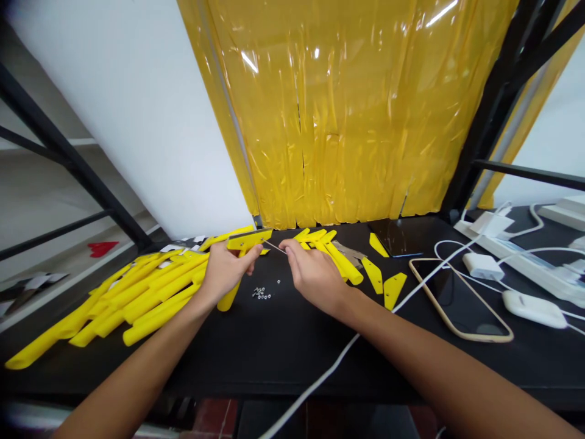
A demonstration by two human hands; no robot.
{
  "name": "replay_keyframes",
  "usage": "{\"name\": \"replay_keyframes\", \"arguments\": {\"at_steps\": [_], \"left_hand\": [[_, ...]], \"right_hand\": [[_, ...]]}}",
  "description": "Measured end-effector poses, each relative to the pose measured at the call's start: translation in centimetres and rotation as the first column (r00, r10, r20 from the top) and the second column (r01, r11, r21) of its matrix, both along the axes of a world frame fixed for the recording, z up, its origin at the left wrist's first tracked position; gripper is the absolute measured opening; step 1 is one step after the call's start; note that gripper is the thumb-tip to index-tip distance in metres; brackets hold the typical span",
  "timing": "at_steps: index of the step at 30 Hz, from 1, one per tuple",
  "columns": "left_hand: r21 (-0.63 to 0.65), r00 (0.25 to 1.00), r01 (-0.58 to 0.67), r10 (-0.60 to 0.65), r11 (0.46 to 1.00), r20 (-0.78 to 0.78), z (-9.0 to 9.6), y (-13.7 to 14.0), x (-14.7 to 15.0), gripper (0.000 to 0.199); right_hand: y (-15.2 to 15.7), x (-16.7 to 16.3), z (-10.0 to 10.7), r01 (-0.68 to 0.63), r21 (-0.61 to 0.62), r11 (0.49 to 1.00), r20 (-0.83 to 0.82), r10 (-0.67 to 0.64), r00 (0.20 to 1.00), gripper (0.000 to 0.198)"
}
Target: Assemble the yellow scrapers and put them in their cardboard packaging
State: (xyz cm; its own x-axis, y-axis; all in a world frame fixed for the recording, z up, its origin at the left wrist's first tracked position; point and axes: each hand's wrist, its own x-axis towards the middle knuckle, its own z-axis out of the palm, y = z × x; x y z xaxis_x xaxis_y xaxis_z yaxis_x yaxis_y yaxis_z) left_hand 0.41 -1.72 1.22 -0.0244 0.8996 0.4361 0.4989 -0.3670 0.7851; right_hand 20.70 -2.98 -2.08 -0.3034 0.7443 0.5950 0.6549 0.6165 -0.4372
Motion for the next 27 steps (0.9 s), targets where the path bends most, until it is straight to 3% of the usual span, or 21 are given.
{"name": "replay_keyframes", "arguments": {"at_steps": [6,9,15,19,21,24,25,27], "left_hand": [[-0.013,0.999,0.001,-0.002,1.000,-0.049,0.0,0.0,-0.1,0.032],[-0.010,0.998,-0.019,0.018,1.000,-0.056,0.0,0.2,-0.2,0.035],[-0.015,0.998,-0.054,0.054,0.998,-0.019,-0.4,1.0,-0.8,0.039],[0.009,0.999,-0.046,0.046,0.999,-0.013,-0.5,1.1,-0.8,0.039],[0.011,0.999,-0.039,0.039,0.999,-0.008,-0.6,1.1,-0.8,0.038],[-0.001,0.999,-0.041,0.041,0.999,-0.008,-0.8,1.1,-0.7,0.038],[-0.003,0.999,-0.047,0.047,0.999,-0.011,-0.9,1.2,-0.7,0.039],[-0.009,0.998,-0.060,0.060,0.998,-0.022,-0.9,1.3,-0.8,0.041]], "right_hand": [[-0.3,0.1,1.2,-0.027,-0.297,0.955,-0.230,-0.044,0.972,0.020],[0.0,0.0,0.9,-0.060,-0.298,0.953,-0.293,-0.032,0.955,0.020],[0.8,-0.5,-1.0,-0.205,-0.236,0.950,-0.333,0.119,0.935,0.008],[1.2,-0.6,-1.3,-0.226,-0.305,0.925,-0.415,0.084,0.906,0.016],[1.1,-0.7,-0.8,-0.292,-0.448,0.845,-0.519,0.020,0.854,0.024],[0.6,-0.8,0.1,-0.464,-0.609,0.644,-0.674,-0.111,0.731,0.030],[0.4,-0.8,0.4,-0.503,-0.614,0.608,-0.705,-0.136,0.696,0.029],[0.2,-0.9,0.7,-0.538,-0.581,0.611,-0.749,-0.144,0.646,0.026]]}}
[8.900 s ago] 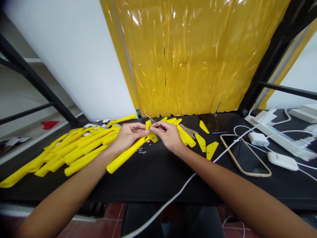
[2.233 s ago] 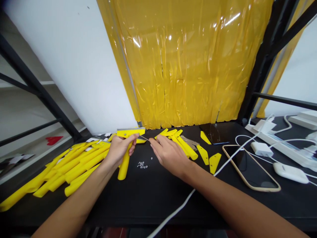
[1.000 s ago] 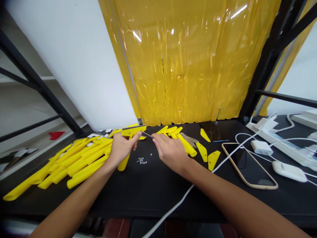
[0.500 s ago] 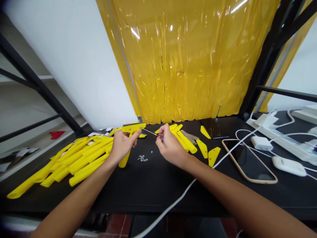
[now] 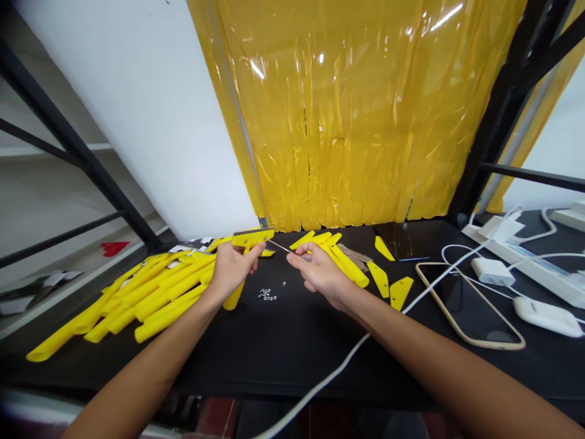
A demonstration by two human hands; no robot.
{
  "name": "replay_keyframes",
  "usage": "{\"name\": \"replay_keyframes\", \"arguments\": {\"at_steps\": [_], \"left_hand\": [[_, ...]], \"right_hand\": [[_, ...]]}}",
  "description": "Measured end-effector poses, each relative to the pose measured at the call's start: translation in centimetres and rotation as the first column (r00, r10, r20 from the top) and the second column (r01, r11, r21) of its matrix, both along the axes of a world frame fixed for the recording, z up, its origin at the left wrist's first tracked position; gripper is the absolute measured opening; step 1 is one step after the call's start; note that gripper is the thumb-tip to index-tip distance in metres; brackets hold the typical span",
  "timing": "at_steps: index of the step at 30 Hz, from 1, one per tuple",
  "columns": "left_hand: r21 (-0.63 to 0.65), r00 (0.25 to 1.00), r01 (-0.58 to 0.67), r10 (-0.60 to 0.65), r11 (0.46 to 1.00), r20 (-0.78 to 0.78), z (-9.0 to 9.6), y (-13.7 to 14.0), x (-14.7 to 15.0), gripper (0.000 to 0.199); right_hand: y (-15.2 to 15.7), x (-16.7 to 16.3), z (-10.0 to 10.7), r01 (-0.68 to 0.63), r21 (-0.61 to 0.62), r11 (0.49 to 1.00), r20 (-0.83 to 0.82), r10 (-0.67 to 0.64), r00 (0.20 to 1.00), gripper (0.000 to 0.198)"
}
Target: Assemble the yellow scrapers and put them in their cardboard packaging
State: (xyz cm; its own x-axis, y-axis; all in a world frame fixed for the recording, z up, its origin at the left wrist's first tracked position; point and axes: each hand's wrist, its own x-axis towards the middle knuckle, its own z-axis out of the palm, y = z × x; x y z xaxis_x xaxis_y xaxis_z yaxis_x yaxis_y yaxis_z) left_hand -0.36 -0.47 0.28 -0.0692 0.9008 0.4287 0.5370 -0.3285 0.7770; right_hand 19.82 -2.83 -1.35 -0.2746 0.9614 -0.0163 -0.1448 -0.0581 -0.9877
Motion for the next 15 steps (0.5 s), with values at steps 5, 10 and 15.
{"name": "replay_keyframes", "arguments": {"at_steps": [5,10,15], "left_hand": [[-0.013,1.000,-0.010,0.010,1.000,-0.011,0.18,0.07,-0.14,0.043],[-0.004,1.000,-0.021,0.021,1.000,-0.015,0.38,-0.10,-0.02,0.043],[-0.004,0.998,-0.036,0.036,0.999,-0.049,0.18,-0.12,-0.06,0.045]], "right_hand": [[0.42,0.06,-0.35,0.073,0.082,0.994,0.036,-0.076,0.996,0.023],[0.61,0.03,-0.60,0.025,0.047,0.999,0.119,-0.031,0.992,0.048],[0.28,0.02,-0.19,0.068,0.029,0.997,0.123,-0.071,0.990,0.037]]}}
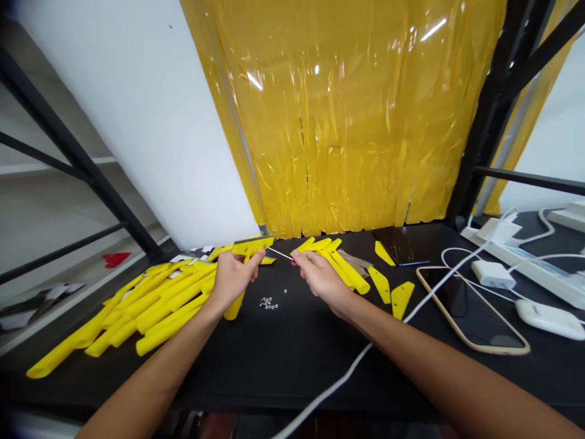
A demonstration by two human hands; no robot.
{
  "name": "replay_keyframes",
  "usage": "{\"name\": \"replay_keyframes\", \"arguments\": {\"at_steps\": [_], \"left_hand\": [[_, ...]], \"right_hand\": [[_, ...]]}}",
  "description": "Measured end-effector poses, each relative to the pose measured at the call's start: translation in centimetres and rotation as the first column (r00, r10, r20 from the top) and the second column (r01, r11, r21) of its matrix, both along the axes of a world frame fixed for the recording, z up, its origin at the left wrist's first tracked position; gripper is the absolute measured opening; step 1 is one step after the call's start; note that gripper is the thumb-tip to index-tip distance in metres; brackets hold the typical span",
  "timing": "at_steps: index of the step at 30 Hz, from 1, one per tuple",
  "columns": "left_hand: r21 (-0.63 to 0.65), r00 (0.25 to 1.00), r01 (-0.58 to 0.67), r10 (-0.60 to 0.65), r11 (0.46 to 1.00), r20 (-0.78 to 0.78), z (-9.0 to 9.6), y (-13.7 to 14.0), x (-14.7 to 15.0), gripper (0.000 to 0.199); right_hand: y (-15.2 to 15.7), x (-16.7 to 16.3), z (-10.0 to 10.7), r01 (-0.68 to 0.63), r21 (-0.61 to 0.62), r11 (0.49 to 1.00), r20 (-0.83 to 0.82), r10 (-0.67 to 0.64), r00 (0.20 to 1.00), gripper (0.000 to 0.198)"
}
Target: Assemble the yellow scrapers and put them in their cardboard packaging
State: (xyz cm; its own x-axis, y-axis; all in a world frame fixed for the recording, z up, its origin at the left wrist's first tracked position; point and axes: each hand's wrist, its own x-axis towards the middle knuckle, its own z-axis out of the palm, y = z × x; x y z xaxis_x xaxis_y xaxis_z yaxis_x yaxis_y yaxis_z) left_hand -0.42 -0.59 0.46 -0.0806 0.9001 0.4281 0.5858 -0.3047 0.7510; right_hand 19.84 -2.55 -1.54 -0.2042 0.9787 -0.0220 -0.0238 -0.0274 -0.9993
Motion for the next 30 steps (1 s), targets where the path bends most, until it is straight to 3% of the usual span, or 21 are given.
{"name": "replay_keyframes", "arguments": {"at_steps": [4,7,10,15,19,24,30], "left_hand": [[-0.008,1.000,0.003,-0.003,1.000,0.014,0.0,0.1,-0.1,0.046],[-0.027,0.999,0.033,-0.032,0.999,0.040,0.0,0.1,-0.1,0.044],[-0.039,0.998,0.045,-0.043,0.998,0.044,-0.1,0.1,-0.1,0.044],[-0.011,0.997,0.056,-0.055,0.998,0.057,-0.2,0.0,-0.1,0.041],[-0.011,0.997,0.055,-0.055,0.998,0.061,-0.2,0.0,-0.1,0.039],[-0.034,0.995,0.066,-0.063,0.997,0.075,0.0,-0.1,0.1,0.039],[-0.040,0.991,0.081,-0.076,0.996,0.112,0.3,-0.2,0.3,0.037]], "right_hand": [[0.6,0.1,-0.7,0.029,0.167,0.986,0.053,-0.039,0.998,0.030],[1.3,0.1,-1.7,-0.014,0.317,0.948,0.143,-0.033,0.989,0.037],[1.4,0.2,-2.0,-0.020,0.400,0.917,0.253,-0.090,0.963,0.042],[0.8,0.6,-1.6,-0.055,0.511,0.858,0.359,-0.154,0.921,0.027],[0.6,0.8,-1.7,-0.132,0.502,0.854,0.474,-0.144,0.869,0.040],[0.8,0.7,-2.2,-0.073,0.457,0.886,0.487,-0.181,0.854,0.027],[0.9,0.8,-2.1,-0.126,0.525,0.842,0.509,-0.192,0.839,0.035]]}}
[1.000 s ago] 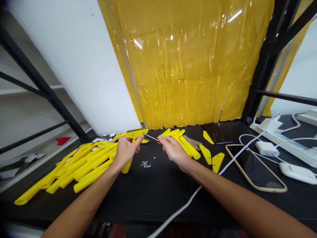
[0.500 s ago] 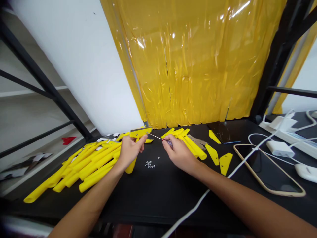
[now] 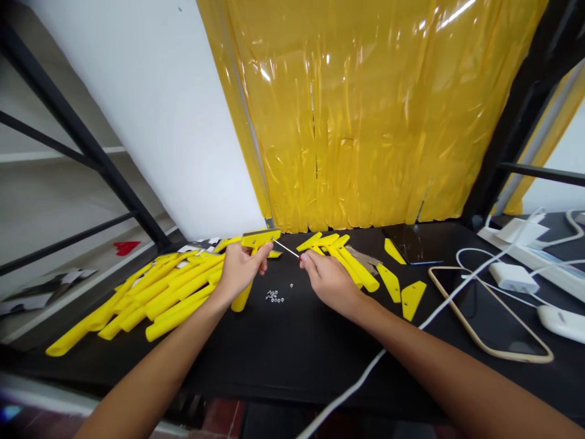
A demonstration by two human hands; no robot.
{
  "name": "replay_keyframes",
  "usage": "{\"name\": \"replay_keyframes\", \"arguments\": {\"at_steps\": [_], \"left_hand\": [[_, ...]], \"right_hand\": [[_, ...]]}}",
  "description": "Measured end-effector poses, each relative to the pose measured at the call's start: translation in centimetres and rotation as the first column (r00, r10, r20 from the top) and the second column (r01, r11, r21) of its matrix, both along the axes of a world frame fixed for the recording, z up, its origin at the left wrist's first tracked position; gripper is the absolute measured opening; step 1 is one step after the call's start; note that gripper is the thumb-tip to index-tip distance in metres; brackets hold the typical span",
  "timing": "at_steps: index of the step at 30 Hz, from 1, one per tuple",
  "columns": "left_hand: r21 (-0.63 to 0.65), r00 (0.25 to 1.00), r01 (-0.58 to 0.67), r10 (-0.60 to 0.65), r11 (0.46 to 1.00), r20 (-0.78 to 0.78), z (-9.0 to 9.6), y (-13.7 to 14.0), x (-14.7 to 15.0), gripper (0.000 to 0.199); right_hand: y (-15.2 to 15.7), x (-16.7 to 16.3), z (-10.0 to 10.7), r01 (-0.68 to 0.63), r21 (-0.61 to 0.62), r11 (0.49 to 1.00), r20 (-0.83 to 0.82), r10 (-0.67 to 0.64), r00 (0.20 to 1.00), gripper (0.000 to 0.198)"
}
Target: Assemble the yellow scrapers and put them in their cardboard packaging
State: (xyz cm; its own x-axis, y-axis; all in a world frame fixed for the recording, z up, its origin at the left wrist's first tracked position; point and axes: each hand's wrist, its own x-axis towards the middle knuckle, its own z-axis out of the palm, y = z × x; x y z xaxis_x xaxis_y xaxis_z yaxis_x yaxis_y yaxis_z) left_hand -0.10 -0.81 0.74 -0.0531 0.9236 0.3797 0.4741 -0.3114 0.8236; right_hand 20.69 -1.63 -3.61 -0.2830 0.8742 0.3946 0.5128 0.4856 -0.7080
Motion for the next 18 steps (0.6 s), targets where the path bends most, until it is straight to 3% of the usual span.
{"name": "replay_keyframes", "arguments": {"at_steps": [5,10,18], "left_hand": [[0.005,1.000,-0.005,0.005,1.000,-0.008,0.01,-0.01,0.07,0.036],[0.008,1.000,-0.012,0.012,1.000,0.000,0.07,-0.03,0.05,0.037],[0.007,1.000,-0.021,0.021,1.000,-0.008,0.15,-0.03,0.04,0.038]], "right_hand": [[-0.34,-0.01,0.47,0.098,-0.013,0.995,-0.043,-0.099,0.994,0.025],[0.01,0.16,0.47,0.070,0.070,0.995,0.010,-0.071,0.997,0.025],[0.02,0.05,0.29,0.097,0.011,0.995,-0.028,-0.097,0.995,0.023]]}}
